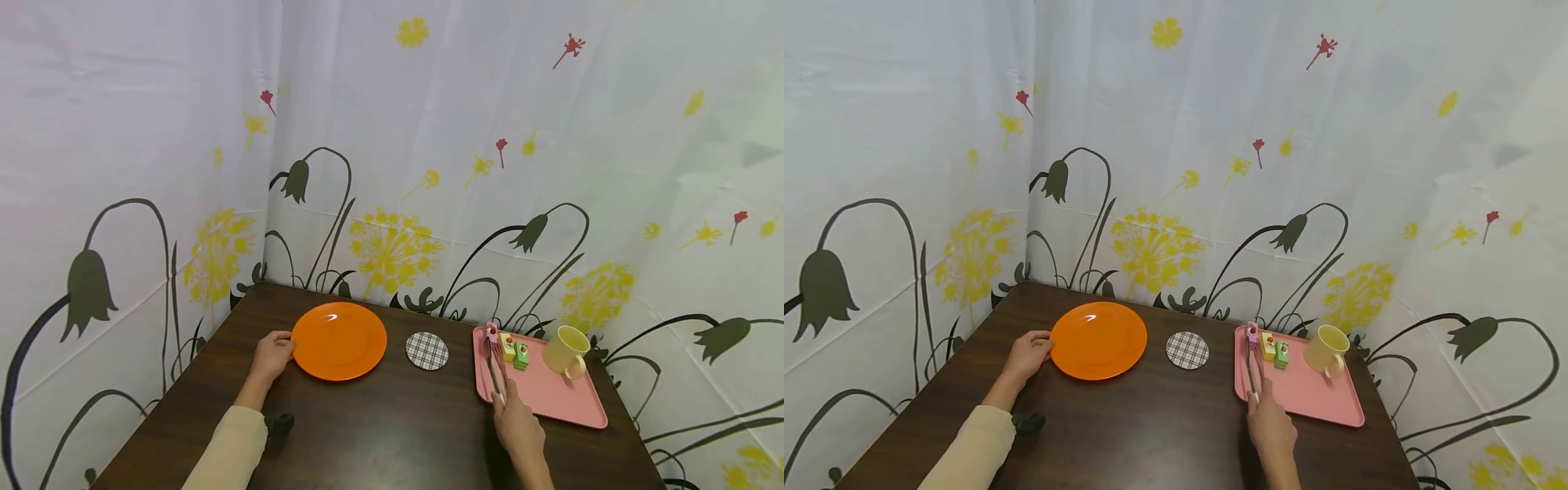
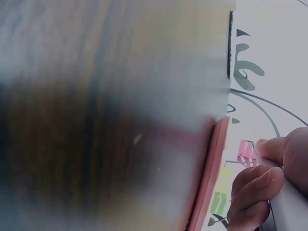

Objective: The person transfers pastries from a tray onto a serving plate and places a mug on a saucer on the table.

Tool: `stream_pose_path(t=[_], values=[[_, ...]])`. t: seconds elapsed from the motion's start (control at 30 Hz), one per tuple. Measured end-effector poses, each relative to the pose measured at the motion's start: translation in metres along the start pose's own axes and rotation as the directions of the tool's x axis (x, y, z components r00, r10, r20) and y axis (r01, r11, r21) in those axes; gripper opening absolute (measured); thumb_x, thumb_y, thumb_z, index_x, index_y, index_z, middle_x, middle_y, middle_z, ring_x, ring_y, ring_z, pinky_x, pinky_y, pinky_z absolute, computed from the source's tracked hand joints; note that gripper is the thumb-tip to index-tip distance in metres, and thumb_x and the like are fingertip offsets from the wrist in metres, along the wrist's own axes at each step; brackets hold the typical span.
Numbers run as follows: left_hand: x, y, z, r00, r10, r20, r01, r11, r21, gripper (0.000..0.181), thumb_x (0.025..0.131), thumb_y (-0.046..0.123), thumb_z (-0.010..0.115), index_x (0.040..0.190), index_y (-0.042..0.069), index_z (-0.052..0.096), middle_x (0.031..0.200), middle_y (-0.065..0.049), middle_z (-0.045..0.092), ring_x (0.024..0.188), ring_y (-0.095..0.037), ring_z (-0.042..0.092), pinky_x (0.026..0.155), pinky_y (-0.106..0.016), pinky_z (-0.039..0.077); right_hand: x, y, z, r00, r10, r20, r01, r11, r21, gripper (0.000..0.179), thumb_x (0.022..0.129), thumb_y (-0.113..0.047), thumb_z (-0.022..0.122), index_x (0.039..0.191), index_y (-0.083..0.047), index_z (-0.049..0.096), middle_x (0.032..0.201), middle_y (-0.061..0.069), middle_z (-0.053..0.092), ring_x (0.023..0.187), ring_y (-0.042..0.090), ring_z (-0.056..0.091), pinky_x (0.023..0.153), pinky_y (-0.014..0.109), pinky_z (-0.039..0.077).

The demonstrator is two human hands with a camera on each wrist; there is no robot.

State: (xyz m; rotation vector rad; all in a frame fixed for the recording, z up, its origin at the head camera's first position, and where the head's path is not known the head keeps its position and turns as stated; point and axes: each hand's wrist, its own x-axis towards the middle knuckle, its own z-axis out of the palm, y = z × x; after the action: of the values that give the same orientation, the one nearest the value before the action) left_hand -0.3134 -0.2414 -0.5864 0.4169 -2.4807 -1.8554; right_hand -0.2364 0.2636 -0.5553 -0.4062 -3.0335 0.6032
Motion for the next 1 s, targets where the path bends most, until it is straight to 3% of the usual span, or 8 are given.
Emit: stream_pose_path(t=[0.17, 0.23, 0.33, 0.47, 0.57, 0.7, 0.93, 1.0], values=[[0.001, 0.003, -0.002, 1.000, -0.007, 0.002, 0.007, 1.000, 0.004, 0.048, 0.110, 0.016, 0.055, 0.150, -0.009, 0.048, 0.139, -0.033, 0.063, 0.116, -0.036, 0.069, 0.098, -0.039, 0.063, -0.004, -0.012, -0.003, 1.000, -0.006, 0.025, 0.005, 0.999, 0.035, 0.049, 0.111, -0.042, 0.053, 0.147, -0.010, 0.044, 0.100, 0.024, 0.071, 0.079, 0.042, 0.070, 0.060, 0.058, 0.051], [0.001, 0.004, -0.003, 1.000, -0.008, 0.004, 0.008, 1.000, 0.005, 0.048, 0.110, 0.017, 0.054, 0.150, -0.009, 0.048, 0.140, -0.034, 0.062, 0.118, -0.037, 0.069, 0.100, -0.040, 0.062, -0.007, -0.019, -0.003, 0.999, -0.004, 0.039, 0.002, 0.999, 0.046, 0.050, 0.111, -0.043, 0.054, 0.147, -0.010, 0.044, 0.104, 0.024, 0.071, 0.081, 0.041, 0.070, 0.062, 0.059, 0.052], [0.000, 0.006, -0.004, 1.000, -0.014, 0.009, 0.013, 1.000, 0.009, 0.048, 0.111, 0.017, 0.053, 0.151, -0.009, 0.047, 0.142, -0.034, 0.061, 0.121, -0.038, 0.068, 0.103, -0.042, 0.061, -0.010, -0.027, 0.000, 0.999, -0.005, 0.049, 0.002, 0.998, 0.060, 0.055, 0.111, -0.044, 0.053, 0.153, -0.009, 0.044, 0.122, 0.030, 0.071, 0.096, 0.049, 0.073, 0.071, 0.067, 0.055], [0.000, 0.004, -0.002, 1.000, -0.015, 0.018, 0.015, 1.000, 0.007, 0.048, 0.111, 0.016, 0.053, 0.151, -0.009, 0.047, 0.141, -0.033, 0.061, 0.123, -0.039, 0.067, 0.104, -0.043, 0.061, -0.014, -0.029, 0.007, 0.999, -0.025, 0.048, 0.019, 0.991, 0.130, 0.066, 0.112, -0.044, 0.052, 0.163, -0.004, 0.039, 0.149, 0.034, 0.059, 0.123, 0.057, 0.066, 0.089, 0.074, 0.054], [0.001, 0.000, -0.001, 1.000, -0.019, 0.022, 0.019, 1.000, 0.005, 0.048, 0.110, 0.017, 0.054, 0.150, -0.008, 0.048, 0.140, -0.032, 0.062, 0.124, -0.039, 0.066, 0.103, -0.041, 0.061, -0.016, -0.028, 0.012, 0.998, -0.034, 0.050, 0.021, 0.973, 0.230, 0.069, 0.113, -0.045, 0.051, 0.164, -0.002, 0.037, 0.150, 0.034, 0.057, 0.123, 0.053, 0.066, 0.091, 0.070, 0.055], [0.002, -0.002, -0.001, 1.000, -0.016, 0.022, 0.017, 1.000, -0.004, 0.048, 0.109, 0.017, 0.056, 0.149, -0.009, 0.048, 0.139, -0.032, 0.062, 0.125, -0.039, 0.066, 0.102, -0.040, 0.062, -0.019, -0.029, 0.017, 0.998, -0.037, 0.057, 0.016, 0.946, 0.323, 0.068, 0.112, -0.045, 0.052, 0.164, -0.003, 0.037, 0.142, 0.033, 0.062, 0.105, 0.043, 0.070, 0.081, 0.060, 0.057], [0.001, 0.000, -0.001, 1.000, -0.005, 0.009, 0.005, 1.000, -0.003, 0.047, 0.109, 0.016, 0.057, 0.148, -0.009, 0.049, 0.138, -0.032, 0.064, 0.121, -0.037, 0.069, 0.098, -0.037, 0.063, -0.026, -0.040, 0.019, 0.994, -0.086, 0.062, 0.052, 0.902, 0.428, 0.070, 0.113, -0.045, 0.053, 0.166, -0.002, 0.037, 0.153, 0.034, 0.055, 0.125, 0.047, 0.064, 0.095, 0.065, 0.054], [0.000, 0.002, -0.001, 1.000, -0.002, 0.003, 0.002, 1.000, -0.001, 0.047, 0.109, 0.016, 0.057, 0.148, -0.009, 0.050, 0.137, -0.032, 0.064, 0.120, -0.037, 0.069, 0.098, -0.037, 0.063, -0.027, -0.045, 0.019, 0.993, -0.101, 0.067, 0.059, 0.887, 0.459, 0.069, 0.113, -0.045, 0.053, 0.166, -0.004, 0.037, 0.151, 0.033, 0.056, 0.118, 0.045, 0.065, 0.093, 0.062, 0.055]])
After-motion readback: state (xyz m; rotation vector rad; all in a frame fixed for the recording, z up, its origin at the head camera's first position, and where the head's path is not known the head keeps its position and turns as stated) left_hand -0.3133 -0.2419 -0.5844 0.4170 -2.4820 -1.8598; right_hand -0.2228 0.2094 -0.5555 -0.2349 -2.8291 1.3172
